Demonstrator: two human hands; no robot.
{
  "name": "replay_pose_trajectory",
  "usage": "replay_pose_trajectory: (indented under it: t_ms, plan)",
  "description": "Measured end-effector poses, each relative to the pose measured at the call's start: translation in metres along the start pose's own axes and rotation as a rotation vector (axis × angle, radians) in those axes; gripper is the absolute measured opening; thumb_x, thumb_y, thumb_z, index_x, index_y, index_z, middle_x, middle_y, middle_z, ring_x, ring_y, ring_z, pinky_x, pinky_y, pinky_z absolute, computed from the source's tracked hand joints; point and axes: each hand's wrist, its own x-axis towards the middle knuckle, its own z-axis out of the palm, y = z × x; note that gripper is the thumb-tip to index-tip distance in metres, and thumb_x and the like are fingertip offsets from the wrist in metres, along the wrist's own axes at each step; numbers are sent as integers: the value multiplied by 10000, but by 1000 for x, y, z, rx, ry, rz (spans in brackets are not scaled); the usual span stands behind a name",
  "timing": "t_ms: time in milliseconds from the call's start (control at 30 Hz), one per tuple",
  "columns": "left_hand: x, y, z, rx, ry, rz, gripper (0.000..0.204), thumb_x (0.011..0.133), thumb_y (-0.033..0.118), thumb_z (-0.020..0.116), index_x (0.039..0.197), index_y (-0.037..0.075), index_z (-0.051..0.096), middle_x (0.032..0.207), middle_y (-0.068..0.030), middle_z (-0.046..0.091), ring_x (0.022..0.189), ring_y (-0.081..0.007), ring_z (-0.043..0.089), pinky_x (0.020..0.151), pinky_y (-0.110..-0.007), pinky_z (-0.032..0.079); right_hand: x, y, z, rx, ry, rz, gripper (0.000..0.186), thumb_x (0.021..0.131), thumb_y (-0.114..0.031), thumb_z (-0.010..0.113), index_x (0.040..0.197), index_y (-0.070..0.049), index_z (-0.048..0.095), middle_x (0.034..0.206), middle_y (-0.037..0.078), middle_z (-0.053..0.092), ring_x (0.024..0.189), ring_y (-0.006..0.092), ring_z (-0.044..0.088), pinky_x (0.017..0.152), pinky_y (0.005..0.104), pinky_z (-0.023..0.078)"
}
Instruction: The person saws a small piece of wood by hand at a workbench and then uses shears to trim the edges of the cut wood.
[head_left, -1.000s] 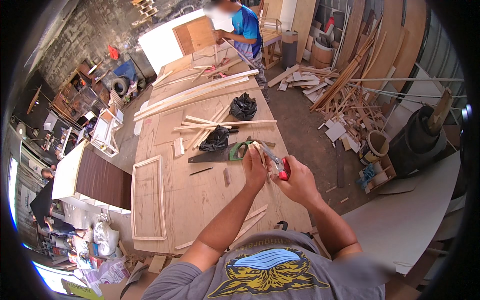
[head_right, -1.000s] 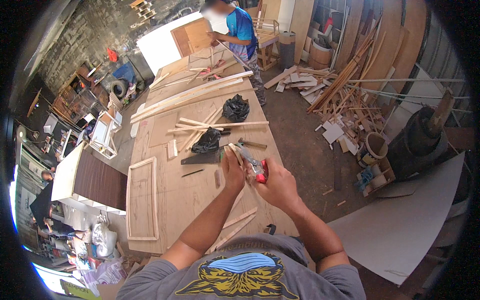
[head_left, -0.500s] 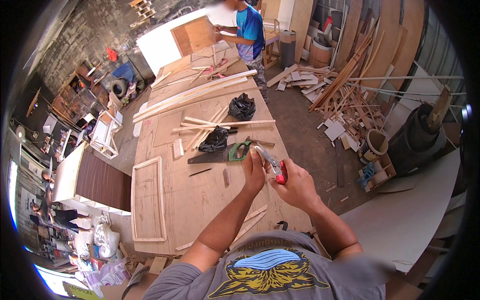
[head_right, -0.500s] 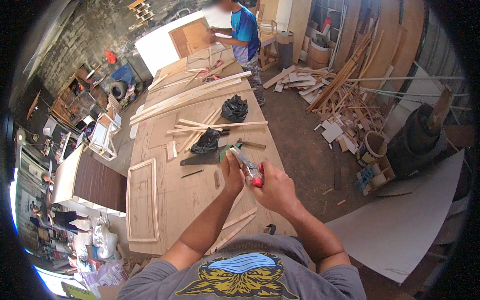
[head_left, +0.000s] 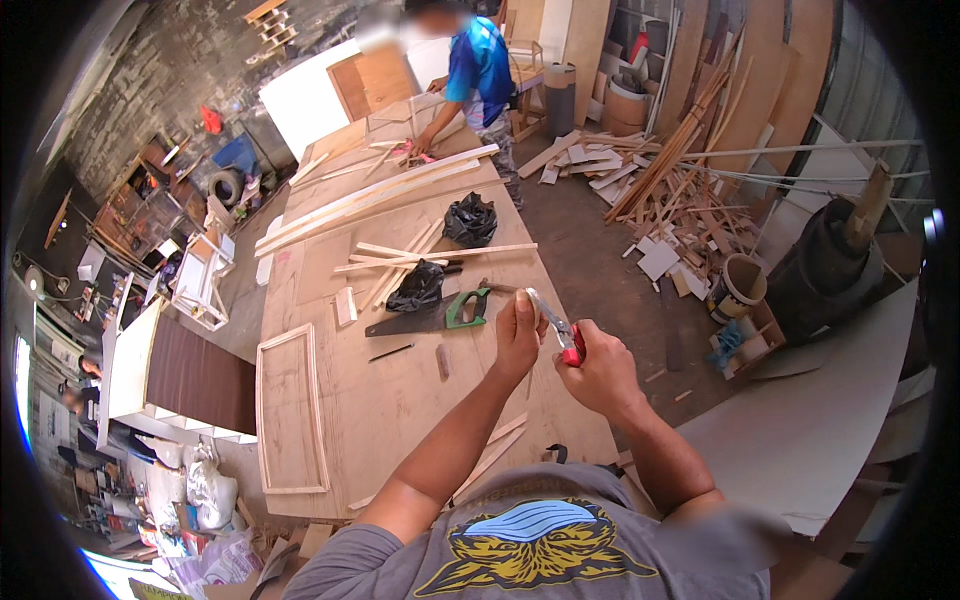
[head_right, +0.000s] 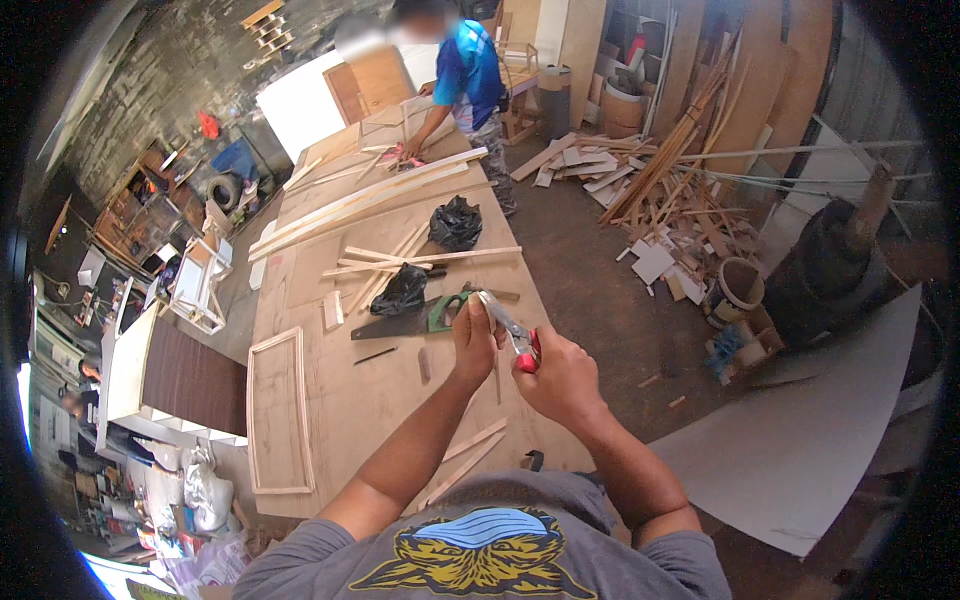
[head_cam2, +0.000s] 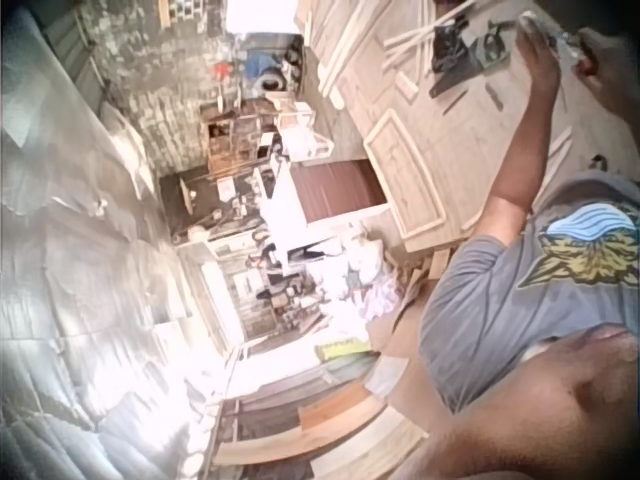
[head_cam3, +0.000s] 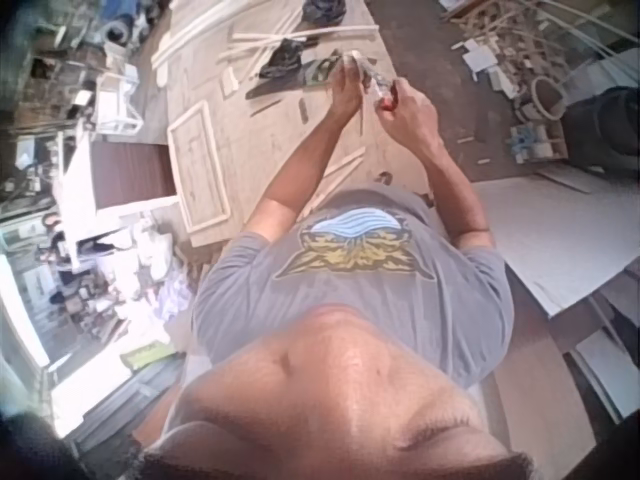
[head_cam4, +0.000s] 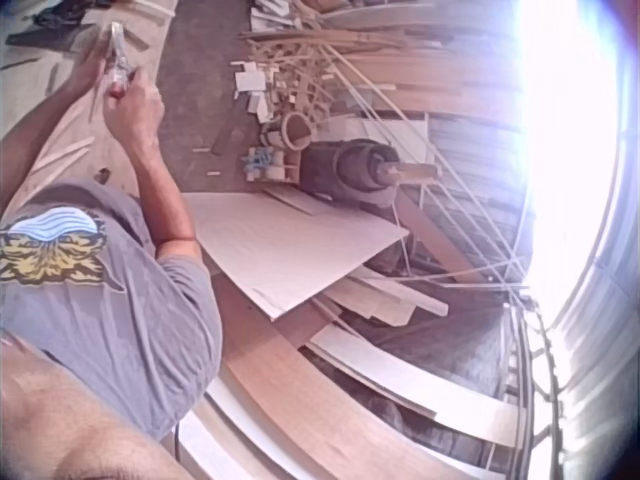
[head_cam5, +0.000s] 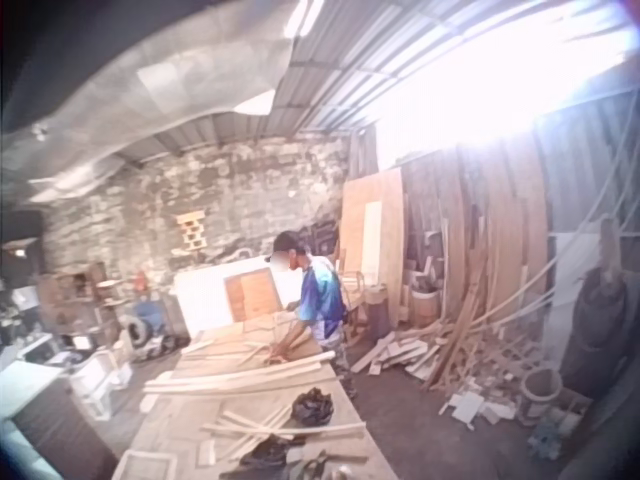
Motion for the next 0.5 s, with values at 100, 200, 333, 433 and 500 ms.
replay_pose_trajectory:
  t_ms: [100, 200, 333, 433, 500]
  plan:
    - [11, -15, 19, -9, -54, -23, 480, 1113, 454, 377, 813, 87, 458, 667, 19, 461, 562, -58, 449, 477, -228, 352, 2, 13, -12, -5, 10, 86, 261, 814, -221, 702, 971, -35, 610, 842, 212, 691, 814, 441, 682, 715, 533, 531]
    - [21, -36, 37, -12, -133, -41, 478, 1105, 501, 361, 870, 106, 492, 685, 4, 484, 555, -67, 451, 467, -230, 373, 3, 33, -16, 30, 83, 161, 246, 807, -211, 704, 915, -11, 611, 786, 232, 676, 792, 453, 676, 697, 523, 525]
    - [27, -45, 59, 32, -175, -63, 468, 1114, 471, 358, 847, 108, 482, 659, 9, 474, 524, -64, 438, 449, -225, 360, 3, 54, -20, 148, 144, 213, 264, 796, -209, 728, 869, 19, 617, 747, 270, 647, 772, 465, 668, 669, 497, 515]
    - [28, -52, 63, 48, -176, -95, 469, 1118, 462, 353, 834, 109, 477, 653, 3, 484, 513, -61, 439, 438, -229, 357, 4, 63, -18, 176, 147, 240, 295, 799, -230, 749, 879, 25, 623, 755, 273, 648, 765, 458, 669, 667, 484, 514]
    - [28, -55, 63, 51, -158, -131, 473, 1120, 461, 348, 830, 109, 474, 652, -3, 492, 505, -60, 439, 432, -231, 354, 4, 64, -17, 183, 142, 255, 315, 802, -246, 760, 893, 24, 626, 765, 266, 656, 764, 449, 673, 671, 478, 515]
